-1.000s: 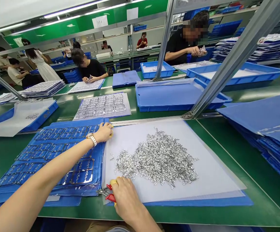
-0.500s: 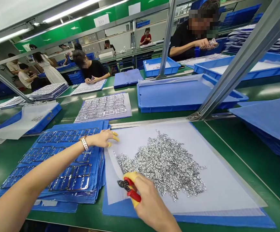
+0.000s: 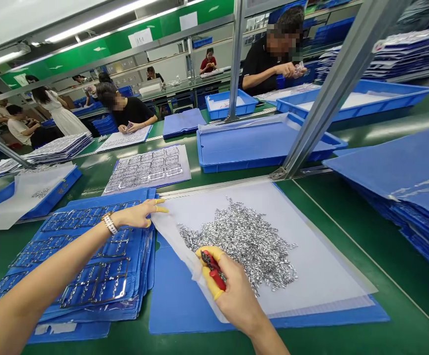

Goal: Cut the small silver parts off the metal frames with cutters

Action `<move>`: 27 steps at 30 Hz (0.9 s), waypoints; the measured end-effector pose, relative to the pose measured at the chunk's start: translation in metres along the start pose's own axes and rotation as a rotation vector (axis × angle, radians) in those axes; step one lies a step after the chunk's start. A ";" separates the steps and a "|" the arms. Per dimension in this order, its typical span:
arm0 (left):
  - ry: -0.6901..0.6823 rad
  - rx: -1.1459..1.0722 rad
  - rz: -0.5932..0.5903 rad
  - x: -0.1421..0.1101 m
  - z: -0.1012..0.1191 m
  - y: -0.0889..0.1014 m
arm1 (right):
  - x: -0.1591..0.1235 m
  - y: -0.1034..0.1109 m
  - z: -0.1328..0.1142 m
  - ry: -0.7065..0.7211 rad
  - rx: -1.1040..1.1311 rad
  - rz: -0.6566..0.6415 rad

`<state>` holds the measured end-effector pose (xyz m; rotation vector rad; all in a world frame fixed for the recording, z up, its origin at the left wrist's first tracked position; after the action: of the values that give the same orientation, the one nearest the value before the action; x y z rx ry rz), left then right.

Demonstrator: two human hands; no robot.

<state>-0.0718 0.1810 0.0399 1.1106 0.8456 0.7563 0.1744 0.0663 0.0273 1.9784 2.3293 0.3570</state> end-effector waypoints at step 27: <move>0.042 0.363 0.314 -0.015 -0.004 0.009 | -0.063 -0.128 0.029 0.312 -0.388 -0.396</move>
<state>-0.0836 0.1721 0.0502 1.5812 0.8753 0.9096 0.0677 -0.0101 -0.0350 1.3293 2.5031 1.0494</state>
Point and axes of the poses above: each hand's wrist, its own x-axis towards the middle knuckle, its own y-axis out of the back of the hand, z = x × y, the point moved 8 cm from there along x, towards the middle knuckle, and after that the axes turned 12 degrees about z, right-handed, at the moved point
